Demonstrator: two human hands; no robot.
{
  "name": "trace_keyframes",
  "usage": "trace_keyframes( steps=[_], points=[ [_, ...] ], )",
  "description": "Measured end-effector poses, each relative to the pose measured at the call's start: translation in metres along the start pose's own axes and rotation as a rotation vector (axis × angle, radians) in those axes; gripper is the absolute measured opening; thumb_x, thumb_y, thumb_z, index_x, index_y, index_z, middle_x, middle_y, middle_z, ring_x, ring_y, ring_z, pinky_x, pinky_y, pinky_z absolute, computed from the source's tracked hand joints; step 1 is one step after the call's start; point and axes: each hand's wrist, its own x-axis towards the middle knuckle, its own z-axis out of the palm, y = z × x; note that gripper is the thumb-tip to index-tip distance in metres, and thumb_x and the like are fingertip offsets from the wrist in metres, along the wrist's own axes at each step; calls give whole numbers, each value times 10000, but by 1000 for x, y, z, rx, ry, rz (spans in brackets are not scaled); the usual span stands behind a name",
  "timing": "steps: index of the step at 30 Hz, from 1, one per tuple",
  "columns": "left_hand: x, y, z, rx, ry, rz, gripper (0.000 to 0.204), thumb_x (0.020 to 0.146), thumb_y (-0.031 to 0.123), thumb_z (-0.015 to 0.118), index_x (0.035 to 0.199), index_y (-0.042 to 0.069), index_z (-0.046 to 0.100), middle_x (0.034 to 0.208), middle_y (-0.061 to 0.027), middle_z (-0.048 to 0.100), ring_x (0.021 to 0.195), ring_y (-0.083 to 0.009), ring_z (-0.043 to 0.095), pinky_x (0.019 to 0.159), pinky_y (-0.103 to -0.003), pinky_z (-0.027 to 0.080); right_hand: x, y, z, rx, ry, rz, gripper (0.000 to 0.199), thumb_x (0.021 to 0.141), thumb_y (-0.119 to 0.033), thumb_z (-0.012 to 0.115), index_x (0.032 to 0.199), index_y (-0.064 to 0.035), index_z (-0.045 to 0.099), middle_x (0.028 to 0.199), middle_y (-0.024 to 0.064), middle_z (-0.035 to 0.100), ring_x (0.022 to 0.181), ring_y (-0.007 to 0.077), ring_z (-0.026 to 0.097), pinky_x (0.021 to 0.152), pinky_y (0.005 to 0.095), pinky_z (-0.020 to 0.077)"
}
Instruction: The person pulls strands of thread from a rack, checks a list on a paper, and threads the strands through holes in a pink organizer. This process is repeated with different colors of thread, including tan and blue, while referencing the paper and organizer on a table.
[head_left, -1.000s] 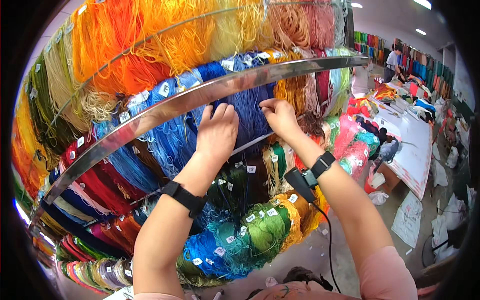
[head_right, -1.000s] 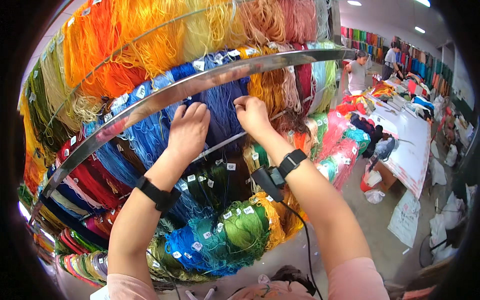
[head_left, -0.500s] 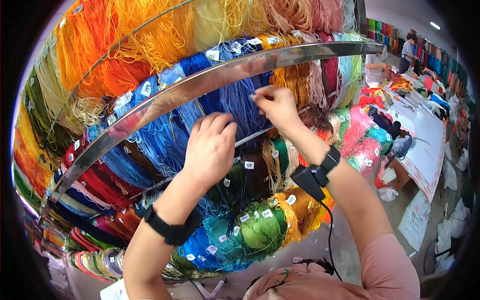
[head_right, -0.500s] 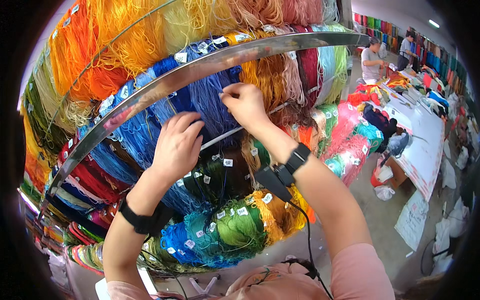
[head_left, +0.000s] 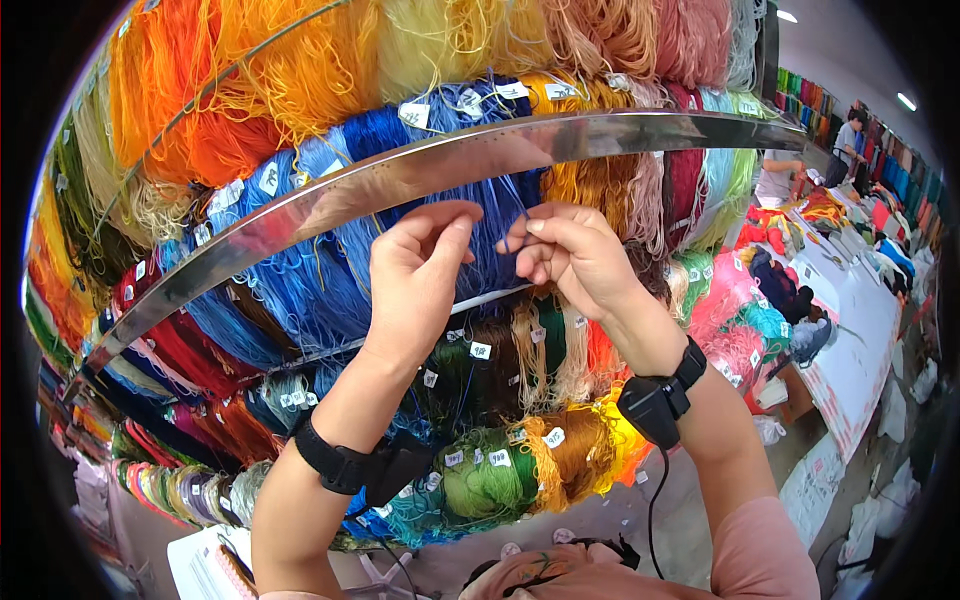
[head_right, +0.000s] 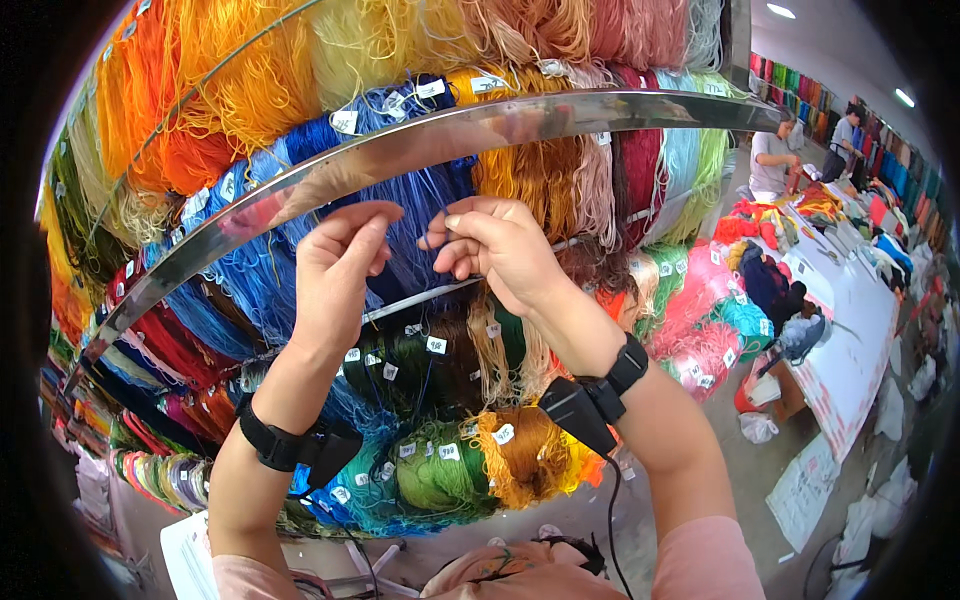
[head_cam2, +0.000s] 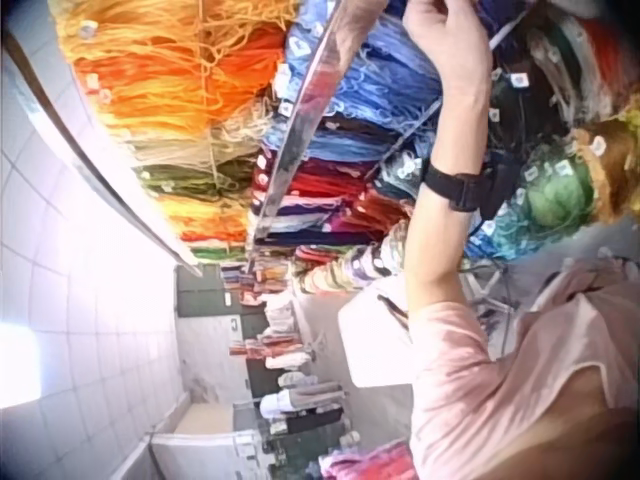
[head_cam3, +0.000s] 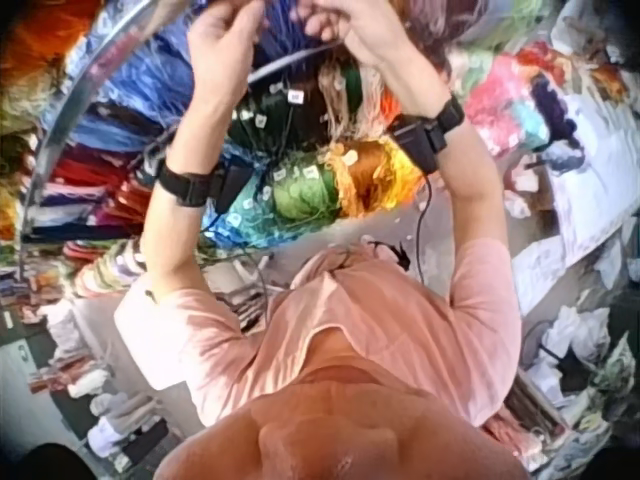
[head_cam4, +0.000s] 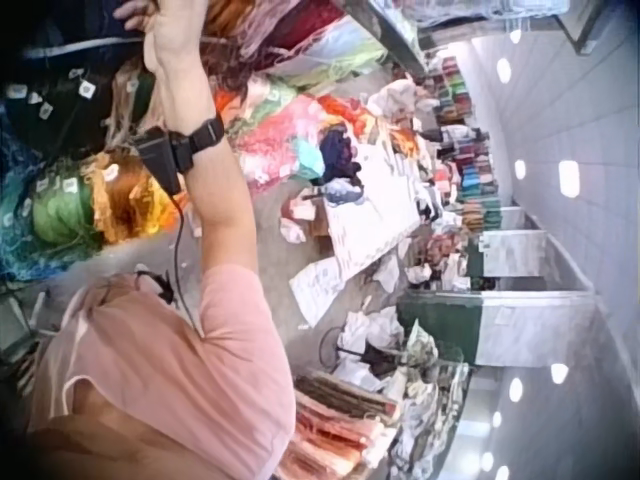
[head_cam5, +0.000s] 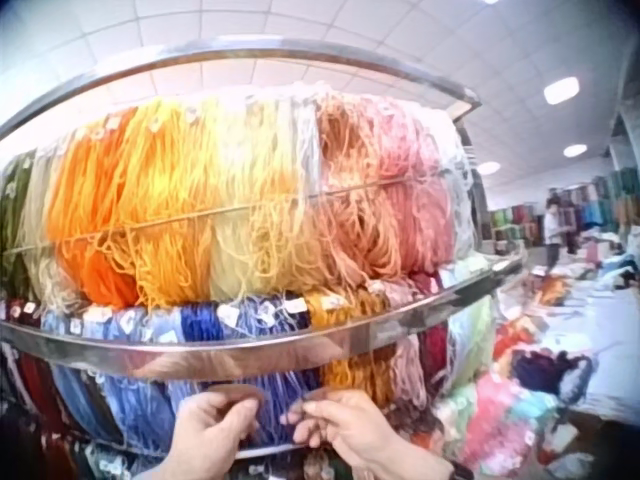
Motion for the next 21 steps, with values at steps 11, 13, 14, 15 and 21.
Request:
trace_keyframes(
  steps=[11, 13, 14, 15, 21],
  points=[
    [1, -3, 18, -36, -24, -148, 189, 764, 126, 557, 852, -40, 575, 687, -25, 562, 551, -38, 456, 501, -165, 374, -5, 0, 3, -357, 6, -125, 117, 775, -78, 512, 784, 22, 571, 707, 70, 573, 508, 70, 517, 446, 161, 401],
    [5, -8, 17, -131, -54, -215, 205, 754, 151, 570, 847, -32, 580, 661, -14, 546, 529, -34, 426, 478, -162, 347, -6, 0, 2, -474, 16, -204, 113, 772, -80, 522, 775, 19, 577, 687, 55, 569, 488, 60, 496, 445, 158, 393],
    [7, -9, 16, -225, -86, -281, 221, 745, 175, 583, 841, -24, 585, 636, -4, 530, 507, -30, 397, 456, -158, 319, -8, -2, 2, -450, -3, -142, 126, 764, -97, 530, 736, 14, 583, 686, 54, 569, 478, 52, 475, 434, 160, 378],
    [7, -10, 16, -223, -85, -283, 221, 745, 175, 583, 841, -24, 585, 636, -4, 530, 507, -30, 397, 456, -158, 319, -9, -3, 2, -426, -21, -79, 146, 757, -115, 537, 697, 8, 588, 684, 53, 569, 469, 44, 454, 423, 162, 364],
    [9, -14, 18, -351, -170, -362, 215, 764, 188, 557, 868, 0, 571, 599, 35, 471, 521, -20, 381, 467, -145, 297, -10, -5, -4, -254, -5, -21, 142, 769, -115, 507, 746, 5, 580, 674, 49, 569, 501, 61, 501, 431, 159, 377]
  ],
)
